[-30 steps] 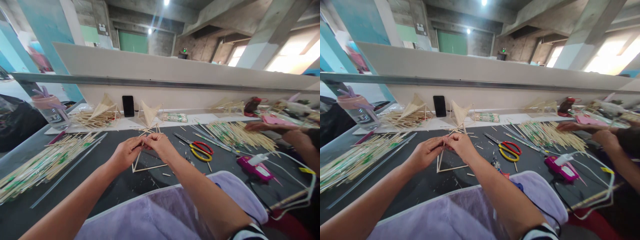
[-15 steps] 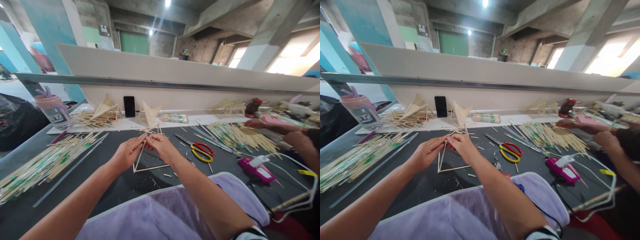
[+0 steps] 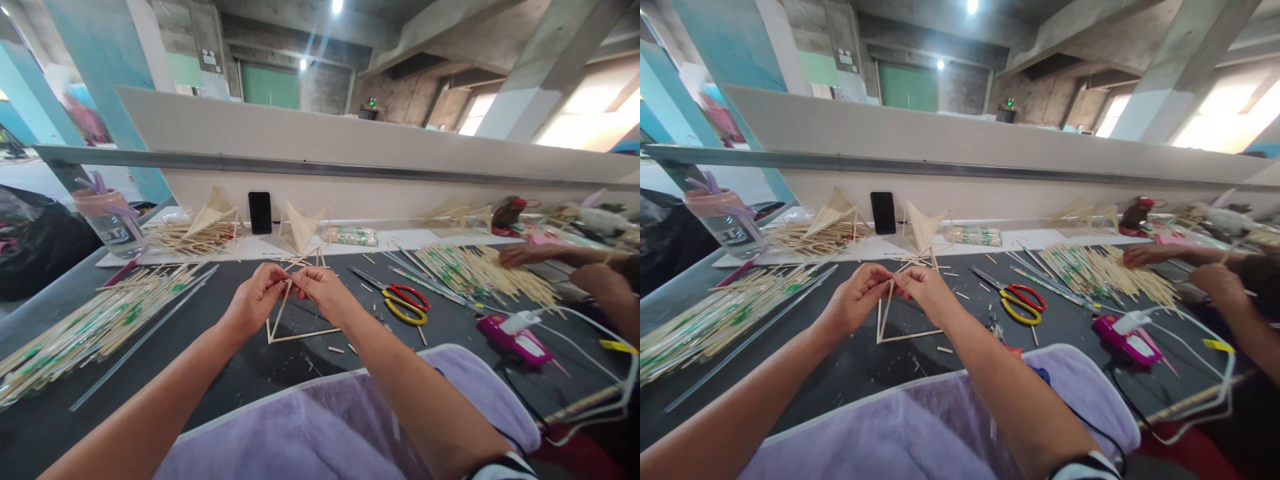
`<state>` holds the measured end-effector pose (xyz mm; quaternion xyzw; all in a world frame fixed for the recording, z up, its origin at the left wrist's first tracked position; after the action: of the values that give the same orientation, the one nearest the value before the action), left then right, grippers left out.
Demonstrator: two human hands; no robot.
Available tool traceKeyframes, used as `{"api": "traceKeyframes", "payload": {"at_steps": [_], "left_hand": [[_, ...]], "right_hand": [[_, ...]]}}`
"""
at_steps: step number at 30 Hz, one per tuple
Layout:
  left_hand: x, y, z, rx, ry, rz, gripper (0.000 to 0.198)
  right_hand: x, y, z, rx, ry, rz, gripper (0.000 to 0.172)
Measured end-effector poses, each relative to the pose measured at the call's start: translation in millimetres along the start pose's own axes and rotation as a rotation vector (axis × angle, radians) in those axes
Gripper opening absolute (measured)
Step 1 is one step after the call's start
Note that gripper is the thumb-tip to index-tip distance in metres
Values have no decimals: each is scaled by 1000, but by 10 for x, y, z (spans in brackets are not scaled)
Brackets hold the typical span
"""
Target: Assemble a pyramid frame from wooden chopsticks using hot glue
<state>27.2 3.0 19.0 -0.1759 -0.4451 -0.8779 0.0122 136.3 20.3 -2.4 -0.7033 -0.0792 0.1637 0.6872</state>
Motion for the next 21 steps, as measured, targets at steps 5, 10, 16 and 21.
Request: {"api": "traceKeyframes", "payload": {"at_steps": [5, 10, 16, 21], "left_hand": [[8, -117, 3, 21, 15, -7, 14], [8, -208, 10, 75, 41, -99, 13], [24, -215, 12, 48, 57, -33, 11], [31, -154, 21, 7, 51, 34, 13]], "right_hand": [[7, 2, 1, 13, 9, -7, 27], [-4, 13, 0, 7, 8, 10, 28], [4, 8, 2, 14, 27, 12, 29], [11, 23, 7, 22, 12, 15, 28]]}}
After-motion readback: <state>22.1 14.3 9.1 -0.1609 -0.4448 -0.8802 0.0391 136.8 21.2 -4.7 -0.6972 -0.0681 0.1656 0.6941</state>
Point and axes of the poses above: each hand's wrist, its own z-axis towards the middle knuckle, its own x-axis out of the back of the hand, y = z × x, the point moved 9 cm from there along z, towards the middle knuckle, and after that the axes turned 8 degrees about -x, right-handed, at the moved point
